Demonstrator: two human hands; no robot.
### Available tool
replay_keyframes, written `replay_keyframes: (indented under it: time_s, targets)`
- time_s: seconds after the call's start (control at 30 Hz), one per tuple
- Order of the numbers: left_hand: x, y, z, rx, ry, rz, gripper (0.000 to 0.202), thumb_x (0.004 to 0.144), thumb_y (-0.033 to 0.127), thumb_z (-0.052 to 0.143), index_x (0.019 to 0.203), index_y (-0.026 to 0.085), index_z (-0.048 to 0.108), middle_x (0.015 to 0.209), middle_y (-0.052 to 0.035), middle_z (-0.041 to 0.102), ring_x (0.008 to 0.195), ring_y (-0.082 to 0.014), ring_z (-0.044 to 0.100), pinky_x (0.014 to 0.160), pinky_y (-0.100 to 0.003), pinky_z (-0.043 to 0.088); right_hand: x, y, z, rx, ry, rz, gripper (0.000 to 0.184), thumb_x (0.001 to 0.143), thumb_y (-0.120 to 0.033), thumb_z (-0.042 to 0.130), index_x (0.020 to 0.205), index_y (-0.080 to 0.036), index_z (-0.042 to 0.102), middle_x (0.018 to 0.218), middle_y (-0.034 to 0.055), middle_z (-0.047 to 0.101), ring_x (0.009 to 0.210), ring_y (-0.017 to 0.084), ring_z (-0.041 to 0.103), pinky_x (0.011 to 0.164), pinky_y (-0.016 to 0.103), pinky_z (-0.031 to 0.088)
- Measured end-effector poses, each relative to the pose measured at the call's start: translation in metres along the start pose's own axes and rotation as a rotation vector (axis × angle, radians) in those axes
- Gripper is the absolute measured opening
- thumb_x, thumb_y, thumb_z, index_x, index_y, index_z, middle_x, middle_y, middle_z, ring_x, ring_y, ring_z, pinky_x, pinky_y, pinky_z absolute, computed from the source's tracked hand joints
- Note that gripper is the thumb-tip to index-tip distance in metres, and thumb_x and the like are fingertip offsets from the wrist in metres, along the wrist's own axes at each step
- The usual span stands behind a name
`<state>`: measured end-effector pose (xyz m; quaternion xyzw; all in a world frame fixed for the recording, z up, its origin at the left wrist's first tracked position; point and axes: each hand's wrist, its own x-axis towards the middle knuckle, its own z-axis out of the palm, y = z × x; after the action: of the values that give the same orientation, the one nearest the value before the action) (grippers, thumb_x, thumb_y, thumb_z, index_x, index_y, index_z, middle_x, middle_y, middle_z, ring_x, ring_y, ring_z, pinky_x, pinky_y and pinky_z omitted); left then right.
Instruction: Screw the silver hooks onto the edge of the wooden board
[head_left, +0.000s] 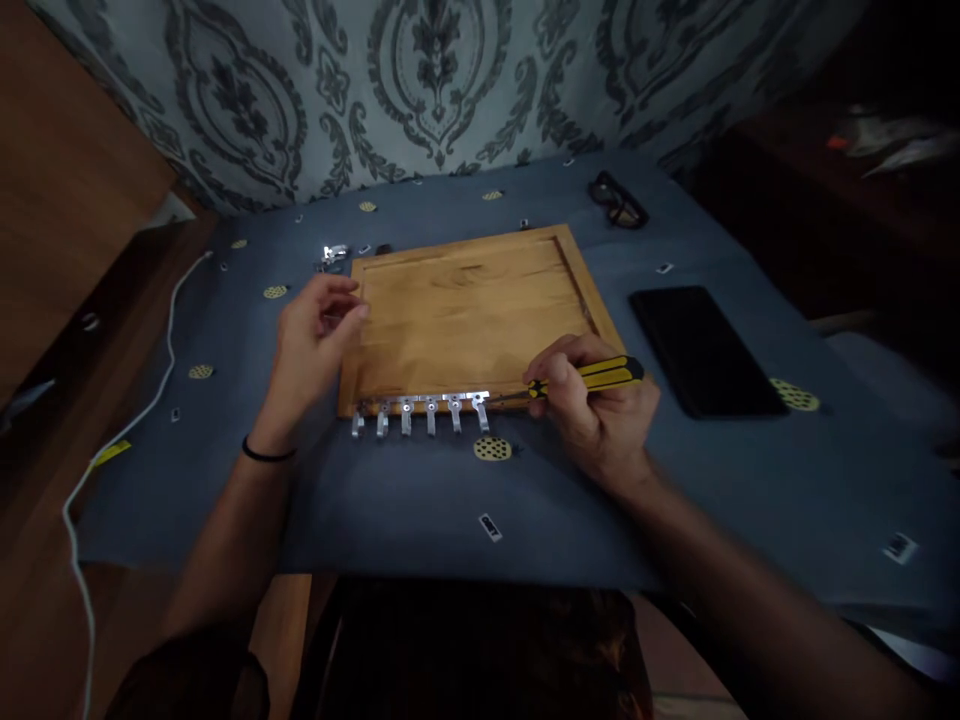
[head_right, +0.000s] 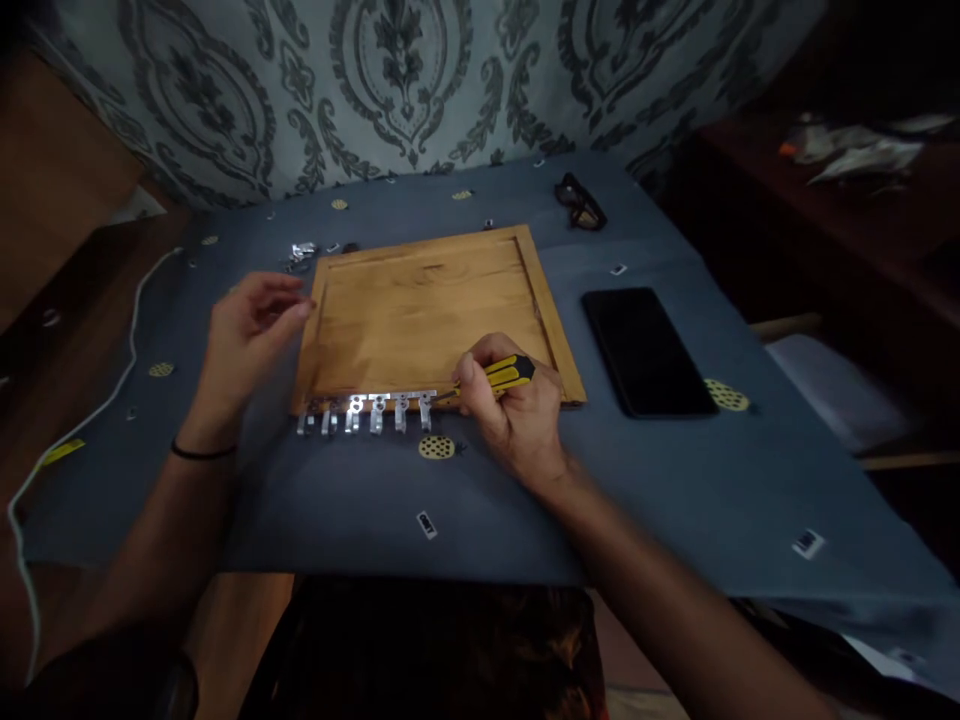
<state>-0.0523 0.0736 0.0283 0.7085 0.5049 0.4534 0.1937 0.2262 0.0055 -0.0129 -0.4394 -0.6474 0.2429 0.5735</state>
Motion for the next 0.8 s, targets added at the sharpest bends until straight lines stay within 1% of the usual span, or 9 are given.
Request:
replay_keyframes:
  time_s: [0.1,0.2,0.3,0.47,0.53,0.57,0.63,0.7,0.8]
  targets:
    - [0.01,-0.022,-0.012,-0.141,0.108,-0.123,0.025,0.08,0.035,0.075,0.095,0.018,0.066,0.083,-0.0008,0.074,0.076,-0.0134,0.069,0.069,-0.022,0.052,0.0,0.0,0.001,-0.001,0.001,0.009,0.039,0.101,-0.052,0.053,0.075,-0.024,0.059,0.061,-0.0007,0.057,0.047,0.013,0.056,0.046,0.031,0.039]
    - [0.017,-0.035,-0.018,-0.271,0.225,-0.293,0.018,0.077,0.027,0.073,0.09,0.017,0.066,0.078,-0.0015,0.072,0.066,-0.0115,0.065,0.059,-0.02,0.05,0.001,0.001,0.001,-0.013,-0.002,0.007,0.039,0.101,-0.052,0.052,0.075,-0.024,0.06,0.059,-0.0008,0.057,0.046,0.013,0.056,0.046,0.031,0.04]
    - [0.026,-0.045,-0.021,-0.306,0.298,-0.347,0.012,0.078,0.025,0.068,0.087,0.018,0.064,0.076,-0.0009,0.071,0.063,-0.0099,0.064,0.055,-0.017,0.049,0.001,0.003,0.001,-0.031,-0.005,0.0,0.039,0.101,-0.053,0.051,0.075,-0.025,0.059,0.059,-0.0004,0.057,0.046,0.014,0.056,0.046,0.032,0.041]
    - [0.051,-0.067,-0.029,-0.282,0.362,-0.392,0.008,0.086,0.024,0.065,0.091,0.019,0.062,0.078,-0.0001,0.069,0.063,-0.0086,0.063,0.055,-0.016,0.05,0.003,0.001,0.0,-0.073,-0.014,-0.029,0.039,0.101,-0.051,0.051,0.074,-0.025,0.06,0.053,-0.0016,0.056,0.044,0.014,0.055,0.047,0.032,0.042]
    - [0.058,-0.077,-0.03,-0.246,0.375,-0.407,0.008,0.092,0.024,0.063,0.095,0.017,0.063,0.08,-0.0007,0.068,0.066,-0.0094,0.064,0.057,-0.018,0.052,0.005,-0.002,-0.001,-0.089,-0.019,-0.054,0.039,0.101,-0.049,0.051,0.071,-0.025,0.059,0.052,-0.0018,0.055,0.044,0.014,0.055,0.047,0.031,0.041]
    - [0.061,-0.083,-0.029,-0.222,0.376,-0.414,0.012,0.095,0.027,0.063,0.099,0.016,0.064,0.084,-0.0014,0.068,0.069,-0.0103,0.064,0.06,-0.021,0.054,0.005,-0.003,-0.001,-0.096,-0.021,-0.069,0.039,0.101,-0.048,0.052,0.071,-0.024,0.059,0.051,-0.0022,0.055,0.043,0.014,0.055,0.047,0.03,0.041]
    - [0.064,-0.093,-0.024,-0.166,0.372,-0.422,0.025,0.099,0.036,0.064,0.11,0.014,0.064,0.098,-0.0038,0.069,0.078,-0.0134,0.067,0.068,-0.029,0.059,0.007,-0.005,-0.001,-0.111,-0.021,-0.097,0.039,0.1,-0.046,0.052,0.07,-0.024,0.06,0.05,-0.0026,0.055,0.042,0.013,0.055,0.046,0.029,0.04]
    - [0.064,-0.104,-0.016,-0.1,0.363,-0.42,0.031,0.1,0.039,0.064,0.12,0.015,0.063,0.111,-0.007,0.068,0.091,-0.0172,0.069,0.078,-0.035,0.061,0.008,-0.006,-0.001,-0.122,-0.017,-0.122,0.04,0.101,-0.046,0.051,0.068,-0.023,0.059,0.05,-0.0029,0.056,0.041,0.013,0.054,0.045,0.029,0.04]
    - [0.06,-0.118,-0.004,0.016,0.339,-0.383,0.035,0.099,0.039,0.065,0.126,0.016,0.062,0.123,-0.0094,0.066,0.104,-0.0214,0.068,0.088,-0.042,0.061,0.009,-0.007,-0.001,-0.14,-0.017,-0.133,0.04,0.101,-0.045,0.05,0.068,-0.023,0.059,0.05,-0.0035,0.056,0.041,0.013,0.055,0.045,0.028,0.041]
